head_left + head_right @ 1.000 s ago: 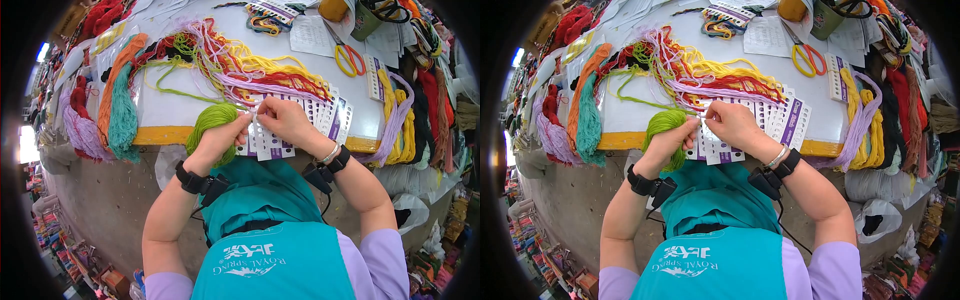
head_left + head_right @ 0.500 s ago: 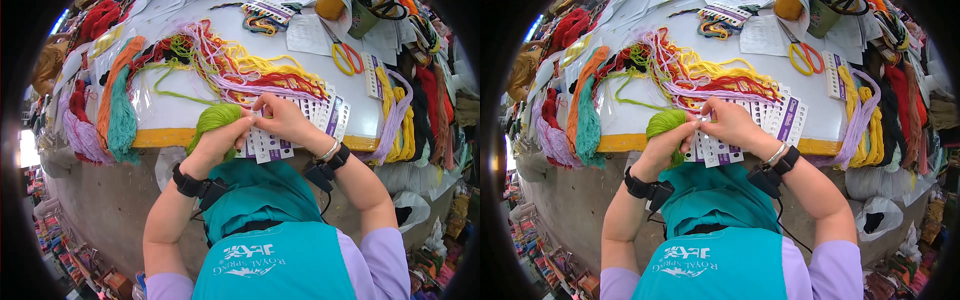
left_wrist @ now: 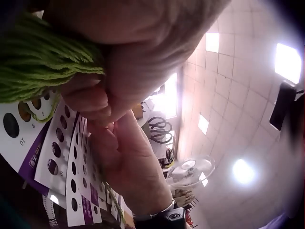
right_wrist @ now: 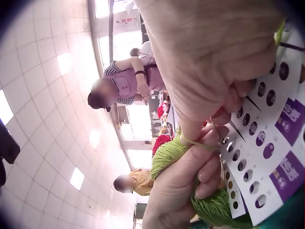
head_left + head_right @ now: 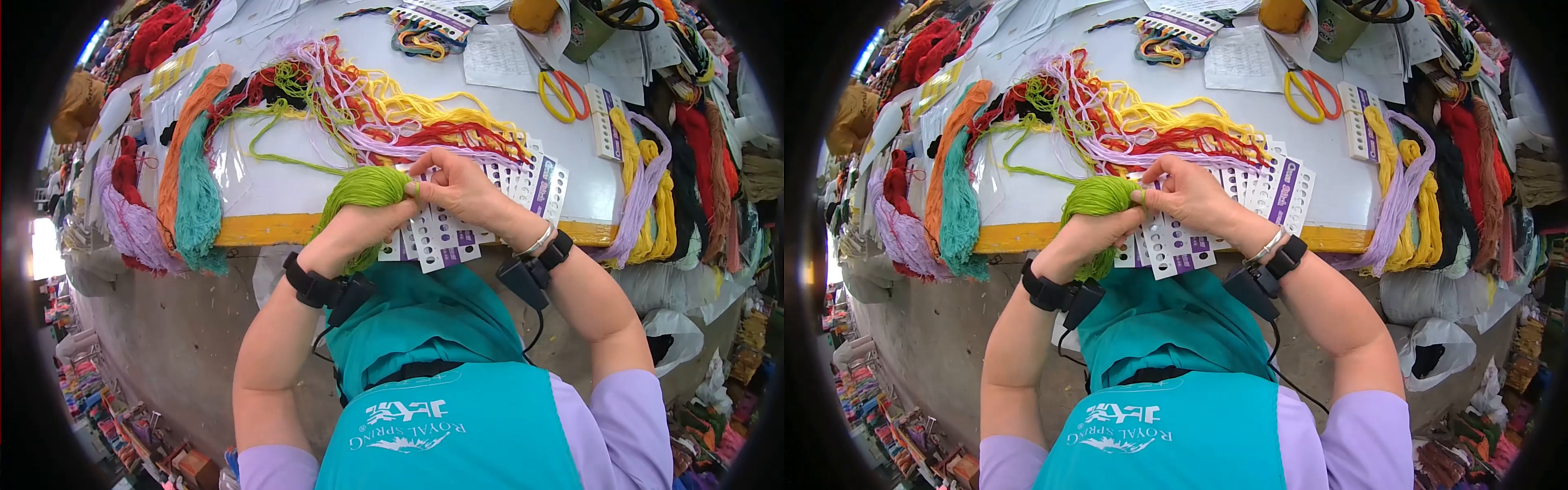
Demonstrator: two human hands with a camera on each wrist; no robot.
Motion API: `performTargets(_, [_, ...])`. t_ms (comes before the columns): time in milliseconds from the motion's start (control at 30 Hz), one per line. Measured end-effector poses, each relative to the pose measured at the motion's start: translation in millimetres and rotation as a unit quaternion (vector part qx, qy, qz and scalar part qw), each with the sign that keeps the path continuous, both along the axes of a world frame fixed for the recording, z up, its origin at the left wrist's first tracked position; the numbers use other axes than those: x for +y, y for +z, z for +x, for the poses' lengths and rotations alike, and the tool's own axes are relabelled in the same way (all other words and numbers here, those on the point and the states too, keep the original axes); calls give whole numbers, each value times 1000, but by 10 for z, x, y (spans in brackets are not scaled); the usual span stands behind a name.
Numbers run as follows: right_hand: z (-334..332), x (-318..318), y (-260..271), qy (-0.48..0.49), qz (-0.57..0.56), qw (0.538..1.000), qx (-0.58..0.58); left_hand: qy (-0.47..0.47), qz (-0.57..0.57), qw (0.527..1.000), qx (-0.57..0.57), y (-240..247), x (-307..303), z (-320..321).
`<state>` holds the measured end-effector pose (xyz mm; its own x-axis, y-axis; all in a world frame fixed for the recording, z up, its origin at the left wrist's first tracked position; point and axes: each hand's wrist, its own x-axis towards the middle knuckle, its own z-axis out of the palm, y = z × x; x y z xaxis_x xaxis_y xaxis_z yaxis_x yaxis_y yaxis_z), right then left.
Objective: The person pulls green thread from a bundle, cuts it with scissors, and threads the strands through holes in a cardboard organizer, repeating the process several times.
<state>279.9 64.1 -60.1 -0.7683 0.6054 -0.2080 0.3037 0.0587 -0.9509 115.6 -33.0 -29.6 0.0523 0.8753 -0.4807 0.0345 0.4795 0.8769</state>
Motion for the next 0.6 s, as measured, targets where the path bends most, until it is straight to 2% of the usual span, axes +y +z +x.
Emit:
performTargets(100, [-15,-9,-15,-17,-2,1000,7,17,-55,985,-160,88,-10,-101])
performTargets(167, [-24,-23,31,-17,1,999,-29,59,-120,950,-281,50,-27,-248])
performTargets(267, [-32,-36,158,-11,-10,998,-60,104,-101,942,-301,125,-176,-534])
performTargets(333, [-19,-38,192,0,-4,997,-74,119,-72,918,-372,161,-307,-907])
performTargets(400, [5,-22,197,17,20,996,-87,249,-33,904,-345,367,-404,-1283])
performTargets(467, [-3,-22,200,19,36,994,-97,217,17,893,-393,377,-444,-1933])
performTargets(533, [-18,-26,206,22,43,993,-106,265,22,871,-413,493,-417,-2329])
performTargets(600, [-25,-23,220,24,41,992,-117,297,109,858,-404,518,-343,-2865])
